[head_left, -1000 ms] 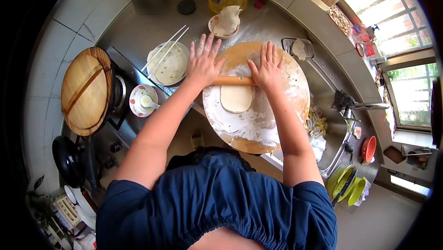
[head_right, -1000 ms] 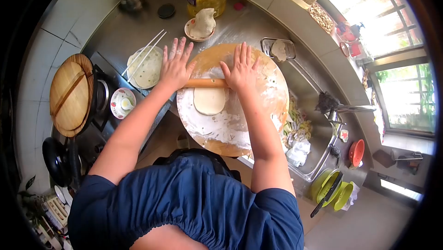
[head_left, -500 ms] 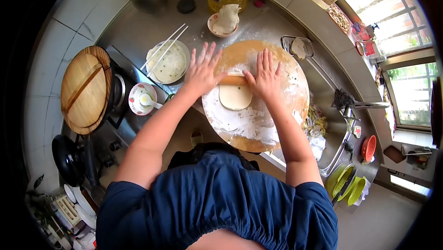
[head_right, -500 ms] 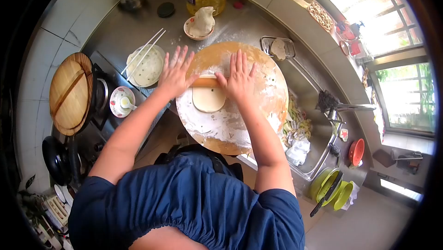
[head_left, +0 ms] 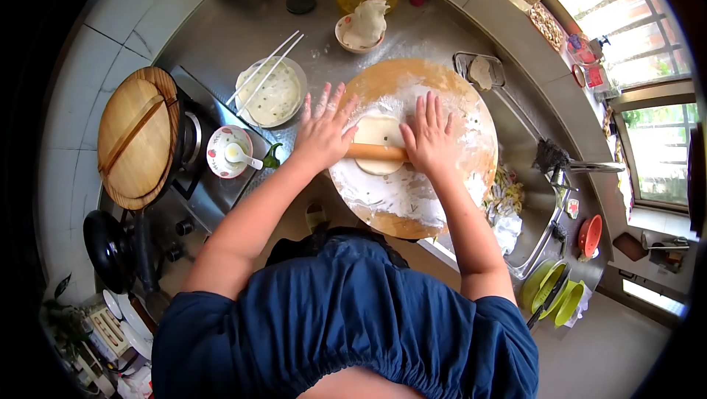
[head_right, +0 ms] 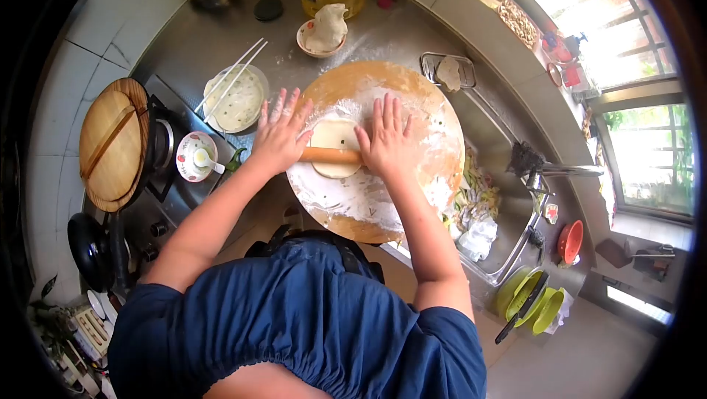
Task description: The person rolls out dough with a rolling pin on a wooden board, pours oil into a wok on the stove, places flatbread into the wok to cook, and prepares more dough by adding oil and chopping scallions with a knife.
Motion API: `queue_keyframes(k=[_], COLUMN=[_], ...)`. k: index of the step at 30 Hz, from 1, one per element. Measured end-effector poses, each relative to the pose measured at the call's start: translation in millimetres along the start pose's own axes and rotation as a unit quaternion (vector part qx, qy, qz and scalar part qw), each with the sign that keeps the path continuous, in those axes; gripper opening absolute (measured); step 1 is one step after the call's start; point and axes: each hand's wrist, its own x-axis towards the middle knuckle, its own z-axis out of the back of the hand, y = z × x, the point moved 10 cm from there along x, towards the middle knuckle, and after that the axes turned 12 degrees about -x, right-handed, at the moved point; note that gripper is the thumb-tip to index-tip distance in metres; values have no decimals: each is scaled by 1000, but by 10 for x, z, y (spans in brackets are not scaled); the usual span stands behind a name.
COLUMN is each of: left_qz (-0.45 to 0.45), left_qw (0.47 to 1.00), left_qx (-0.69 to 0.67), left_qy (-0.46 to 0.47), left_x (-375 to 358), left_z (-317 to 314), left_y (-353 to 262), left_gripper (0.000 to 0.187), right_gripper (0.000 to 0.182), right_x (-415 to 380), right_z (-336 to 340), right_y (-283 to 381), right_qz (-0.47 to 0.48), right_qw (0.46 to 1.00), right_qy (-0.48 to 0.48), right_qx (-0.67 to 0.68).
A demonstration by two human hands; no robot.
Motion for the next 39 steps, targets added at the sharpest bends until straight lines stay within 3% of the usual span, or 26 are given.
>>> queue_keyframes(k=[3, 12, 13, 15, 16, 17, 18, 22, 24, 25, 27, 33, 36, 39], left_qz=[-20, -53, -65, -68, -71, -61, -49, -19, 11, 6, -3, 3, 1, 24], left_qw=[999, 987, 983, 978, 979, 985, 990, 995, 993, 997, 1000, 999, 997, 999], left_qx=[21, -72, -85, -99, -95, -85, -76, -77, -92, -55, 1, 17, 46, -30], left_qy=[37, 132, 146, 169, 165, 137, 111, 63, 72, 45, 3, -47, -56, -11], left_x=[-323, -1200, -1271, -1305, -1256, -1201, -1158, -835, -628, -467, -150, 619, 746, 136], left_z=[-26, -104, -128, -83, -9, 95, 185, 123, -101, -89, -87, 18, 31, -68], left_y=[-186, -460, -468, -479, -481, -457, -433, -388, -283, -254, -143, 114, 146, -22], left_gripper=[62, 70, 69, 66, 66, 65, 64, 62, 61, 61, 60, 57, 58, 68], right_gripper=[78, 72, 58, 49, 41, 33, 33, 36, 47, 47, 62, 68, 67, 76], right_x=[-394, -1438, -1468, -1521, -1494, -1502, -1444, -1117, -873, -715, -403, 394, 560, 57], right_z=[124, 129, 240, 281, 328, 500, 595, 564, 294, 238, 253, 130, 157, 224], right_y=[142, 331, 353, 320, 324, 298, 271, 112, 96, 104, 13, -217, -225, -95], right_qz=[15, 33, 31, 42, 56, 59, 58, 83, 80, 81, 29, -9, -2, 27], right_qw=[998, 998, 1000, 998, 996, 987, 987, 990, 989, 988, 998, 998, 998, 999], right_qy=[7, 49, 0, -24, -43, -129, -130, -79, 40, 41, -43, -43, -53, -20], right_qx=[-65, -6, -2, 27, 58, 75, 75, 85, 121, 122, -46, -41, -42, -34])
